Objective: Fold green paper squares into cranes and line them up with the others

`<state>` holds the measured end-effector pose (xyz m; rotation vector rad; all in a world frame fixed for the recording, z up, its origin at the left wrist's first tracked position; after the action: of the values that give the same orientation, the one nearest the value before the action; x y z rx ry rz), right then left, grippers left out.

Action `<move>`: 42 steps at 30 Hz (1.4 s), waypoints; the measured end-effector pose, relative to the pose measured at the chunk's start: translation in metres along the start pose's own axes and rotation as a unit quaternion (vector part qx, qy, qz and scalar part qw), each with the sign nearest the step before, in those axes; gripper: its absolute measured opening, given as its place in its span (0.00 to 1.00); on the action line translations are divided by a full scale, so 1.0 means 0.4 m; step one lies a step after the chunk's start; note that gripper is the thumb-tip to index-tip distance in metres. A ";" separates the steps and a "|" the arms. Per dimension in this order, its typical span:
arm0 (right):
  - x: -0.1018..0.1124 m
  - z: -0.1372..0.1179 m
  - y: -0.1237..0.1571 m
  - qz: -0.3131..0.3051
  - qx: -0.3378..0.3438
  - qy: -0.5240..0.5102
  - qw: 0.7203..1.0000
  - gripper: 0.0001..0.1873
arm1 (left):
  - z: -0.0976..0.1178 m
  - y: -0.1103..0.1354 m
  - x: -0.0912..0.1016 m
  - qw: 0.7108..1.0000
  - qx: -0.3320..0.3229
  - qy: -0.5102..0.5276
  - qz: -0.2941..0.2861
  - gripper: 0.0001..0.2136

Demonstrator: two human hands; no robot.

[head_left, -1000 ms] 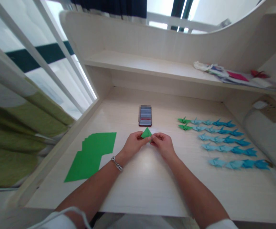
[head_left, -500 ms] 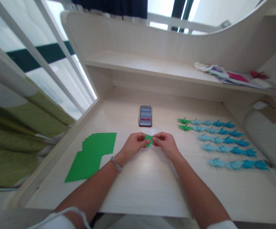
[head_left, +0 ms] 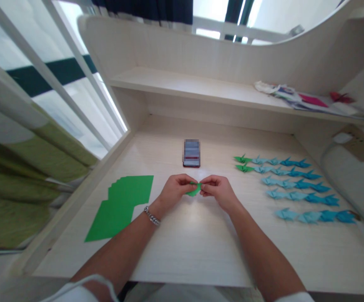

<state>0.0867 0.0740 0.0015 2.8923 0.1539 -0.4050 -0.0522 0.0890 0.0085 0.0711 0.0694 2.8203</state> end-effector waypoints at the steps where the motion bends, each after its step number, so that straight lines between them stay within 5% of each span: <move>1: 0.001 -0.002 0.001 0.008 0.003 -0.004 1.000 0.13 | 0.000 0.000 0.001 1.000 -0.002 0.004 0.001 0.06; 16: 0.001 -0.035 0.009 0.019 0.059 0.015 0.998 0.09 | 0.035 0.013 -0.003 0.997 -0.065 -0.034 -0.010 0.08; 29: 0.005 -0.017 0.005 0.015 0.034 -0.062 0.997 0.12 | 0.082 0.036 0.003 0.978 -0.181 -0.106 0.005 0.04; 42: 0.004 -0.008 0.011 0.020 -0.033 -0.098 0.994 0.10 | 0.054 0.023 0.001 0.993 -0.103 -0.066 0.004 0.07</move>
<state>0.0895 0.0704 0.0048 2.7658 0.0759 -0.6596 -0.0543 0.0815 0.0308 0.2095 -0.2505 2.8044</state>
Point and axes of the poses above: each hand's wrist, its own y-axis away from the middle knuckle, its own x-axis out of the back of the hand, z = x × y, the point moved 8 cm from there along -y, towards the middle knuckle, and after that the axes turned 8 degrees about -y, right-handed, at the moved point
